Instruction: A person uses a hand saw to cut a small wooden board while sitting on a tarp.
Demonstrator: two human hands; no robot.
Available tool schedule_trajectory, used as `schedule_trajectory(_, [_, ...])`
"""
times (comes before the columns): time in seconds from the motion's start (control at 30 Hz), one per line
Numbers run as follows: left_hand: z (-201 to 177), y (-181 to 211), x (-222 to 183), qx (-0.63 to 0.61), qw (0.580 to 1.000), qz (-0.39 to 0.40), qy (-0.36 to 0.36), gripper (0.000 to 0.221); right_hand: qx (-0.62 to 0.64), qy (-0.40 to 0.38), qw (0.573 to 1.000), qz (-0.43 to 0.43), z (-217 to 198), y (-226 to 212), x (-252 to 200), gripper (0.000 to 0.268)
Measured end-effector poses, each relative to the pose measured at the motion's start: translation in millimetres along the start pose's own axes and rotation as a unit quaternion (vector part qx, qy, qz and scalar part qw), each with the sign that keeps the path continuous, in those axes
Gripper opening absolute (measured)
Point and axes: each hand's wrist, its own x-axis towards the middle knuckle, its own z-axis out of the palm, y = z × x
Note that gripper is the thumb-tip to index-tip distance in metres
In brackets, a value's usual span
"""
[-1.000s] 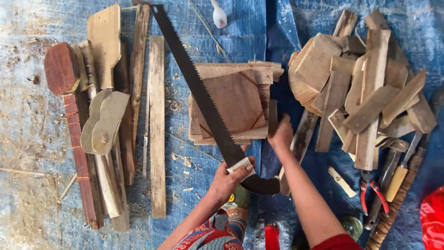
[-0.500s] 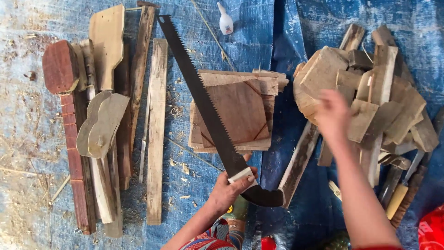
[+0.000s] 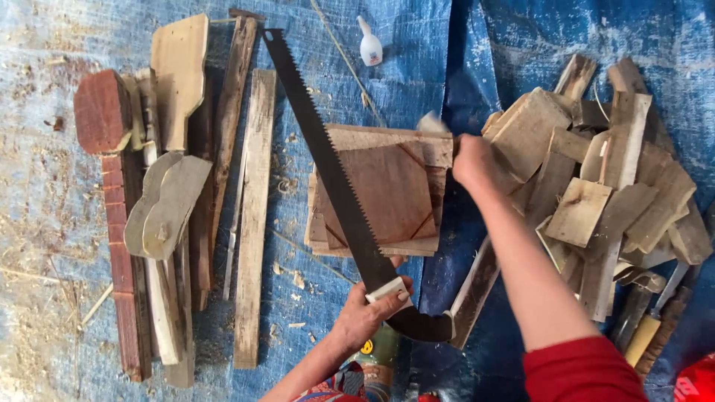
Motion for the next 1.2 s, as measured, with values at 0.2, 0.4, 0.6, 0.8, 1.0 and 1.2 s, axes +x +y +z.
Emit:
schedule_trajectory(0.2, [-1.5, -6.6, -6.4, 0.036, 0.999, 0.028, -0.019, 0.068, 0.177, -0.014, 0.971, 0.158, -72.8, 61.1, -66.3, 0.031])
schedule_trajectory(0.4, [2.2, -12.8, -3.6, 0.096, 0.993, 0.051, -0.045, 0.074, 0.385, 0.211, 0.889, 0.13, -99.8, 103.0, -168.7, 0.042])
schedule_trajectory(0.6, [21.9, -24.1, 6.2, 0.139, 0.986, 0.089, -0.037, 0.073, 0.24, -0.302, 0.914, 0.125, -99.0, -44.3, -296.7, 0.099])
schedule_trajectory(0.8, [44.9, -7.9, 9.4, 0.37, 0.905, 0.176, -0.116, 0.086, 0.236, 0.063, 0.968, -0.056, -5.2, -5.1, -327.4, 0.092])
schedule_trajectory(1.0, [-8.4, 55.9, 9.7, 0.413, 0.747, 0.488, 0.179, 0.051, -0.018, 0.21, 0.977, 0.037, -77.9, 60.0, -286.9, 0.053])
schedule_trajectory(1.2, [-101.4, 54.2, 76.7, 0.326, 0.87, 0.223, 0.296, 0.09, -0.145, 0.221, 0.963, 0.055, -72.4, 181.5, -261.2, 0.055])
